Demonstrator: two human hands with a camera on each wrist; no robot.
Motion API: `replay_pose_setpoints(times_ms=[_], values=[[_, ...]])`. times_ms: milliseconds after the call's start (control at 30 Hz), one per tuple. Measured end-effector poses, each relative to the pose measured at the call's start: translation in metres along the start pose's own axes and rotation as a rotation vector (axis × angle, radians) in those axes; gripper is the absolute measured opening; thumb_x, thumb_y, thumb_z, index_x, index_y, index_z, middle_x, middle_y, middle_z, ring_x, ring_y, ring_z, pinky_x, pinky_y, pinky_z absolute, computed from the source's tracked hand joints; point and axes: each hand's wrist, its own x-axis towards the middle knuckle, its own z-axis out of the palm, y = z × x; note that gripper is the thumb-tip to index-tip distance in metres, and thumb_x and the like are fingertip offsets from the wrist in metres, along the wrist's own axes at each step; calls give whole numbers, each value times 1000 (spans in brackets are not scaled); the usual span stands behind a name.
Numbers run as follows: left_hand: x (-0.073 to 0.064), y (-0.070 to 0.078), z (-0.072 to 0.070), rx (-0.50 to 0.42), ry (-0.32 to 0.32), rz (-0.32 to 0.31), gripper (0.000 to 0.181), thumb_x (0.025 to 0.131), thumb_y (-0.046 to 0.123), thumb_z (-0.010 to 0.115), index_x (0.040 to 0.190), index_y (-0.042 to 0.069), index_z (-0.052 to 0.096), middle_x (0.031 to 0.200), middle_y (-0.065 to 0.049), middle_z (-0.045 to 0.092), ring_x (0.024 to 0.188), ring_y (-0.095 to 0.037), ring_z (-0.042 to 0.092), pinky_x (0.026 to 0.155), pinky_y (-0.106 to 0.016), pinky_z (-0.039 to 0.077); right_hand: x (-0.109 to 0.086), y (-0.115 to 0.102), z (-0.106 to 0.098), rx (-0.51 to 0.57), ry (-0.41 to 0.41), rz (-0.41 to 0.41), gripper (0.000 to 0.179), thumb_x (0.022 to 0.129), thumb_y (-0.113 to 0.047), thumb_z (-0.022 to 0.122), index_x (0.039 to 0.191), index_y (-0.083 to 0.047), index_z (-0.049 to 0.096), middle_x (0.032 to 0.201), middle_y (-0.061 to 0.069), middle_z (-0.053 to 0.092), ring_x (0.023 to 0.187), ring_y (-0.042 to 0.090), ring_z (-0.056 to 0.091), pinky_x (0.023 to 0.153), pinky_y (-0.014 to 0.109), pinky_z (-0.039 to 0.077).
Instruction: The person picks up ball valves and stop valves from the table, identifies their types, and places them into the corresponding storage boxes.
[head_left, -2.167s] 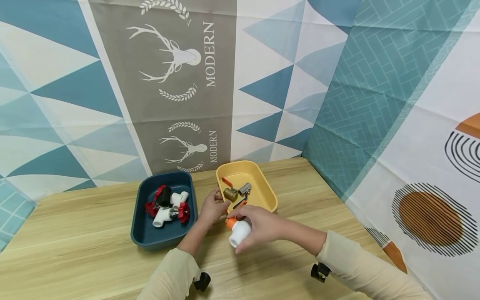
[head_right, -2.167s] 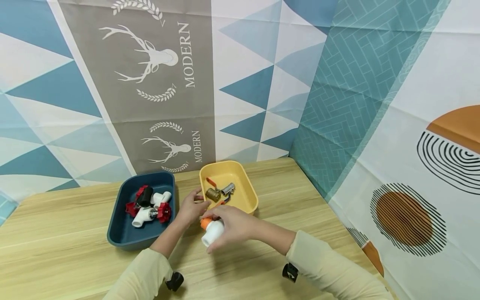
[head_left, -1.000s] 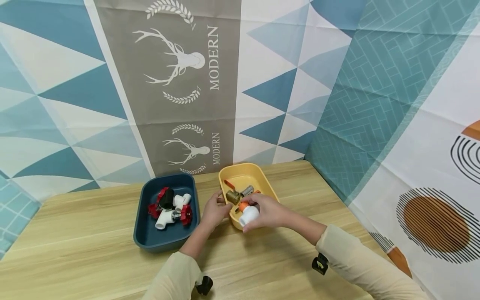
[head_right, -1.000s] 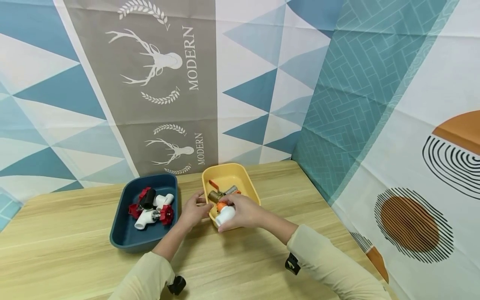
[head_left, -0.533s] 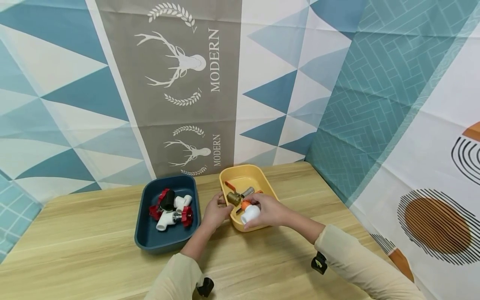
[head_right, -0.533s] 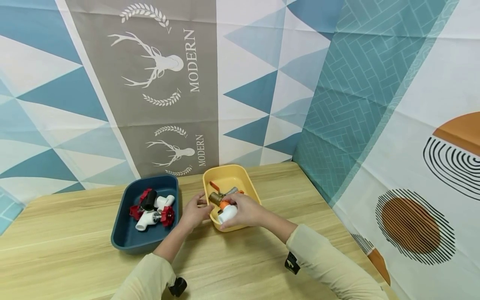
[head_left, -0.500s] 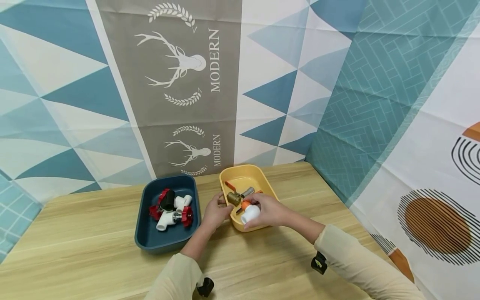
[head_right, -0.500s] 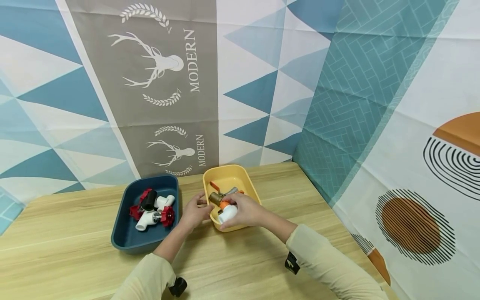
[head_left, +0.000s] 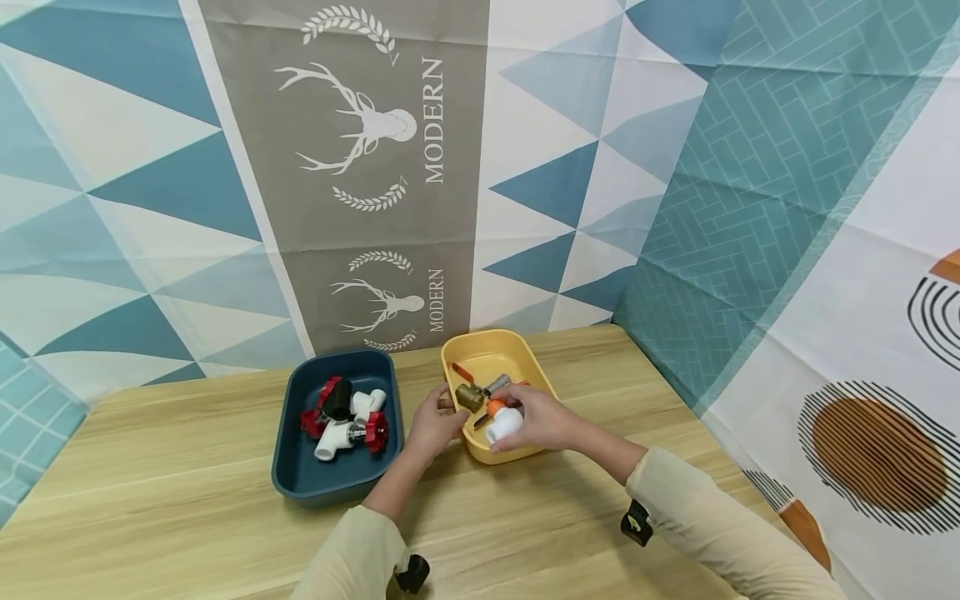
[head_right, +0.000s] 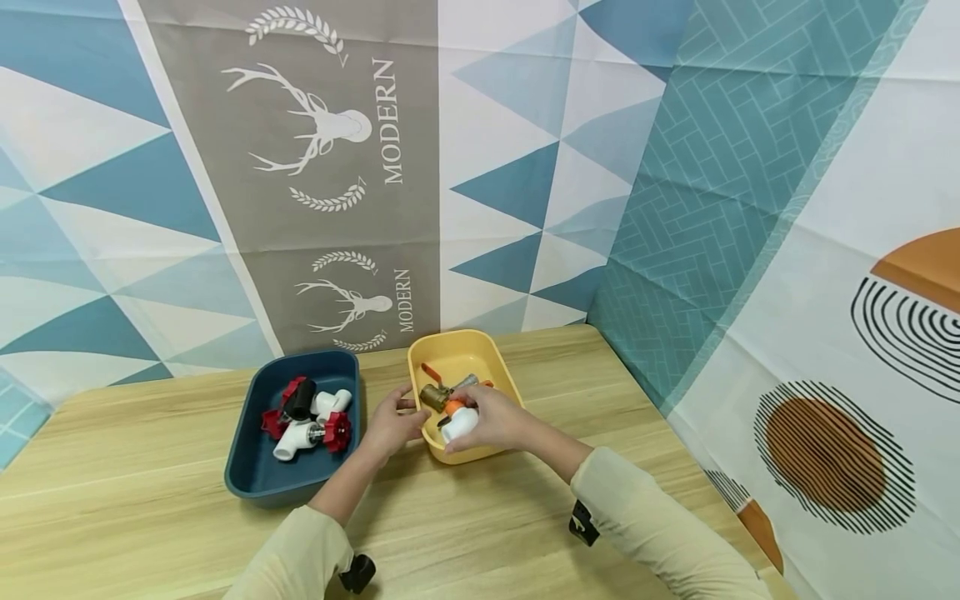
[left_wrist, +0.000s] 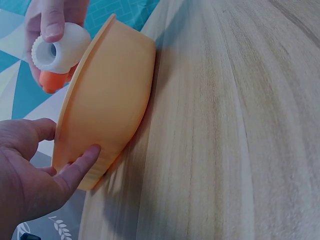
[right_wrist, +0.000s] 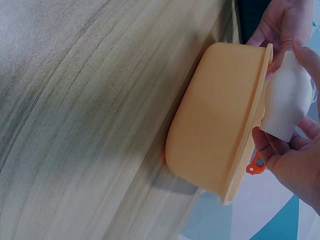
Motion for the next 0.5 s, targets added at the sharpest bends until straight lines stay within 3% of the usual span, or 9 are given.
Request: replay_pose_setpoints(times_ms=[500], values=[[1,0,-1,3,2,9,64,85,5,62,142,0,33,117,-23,50,89,-24,61,64,-29,58,8,9,6,-17,11,22,74,63,-39,85,124,-9,55,111,2,61,99,15,54,78,27,48]])
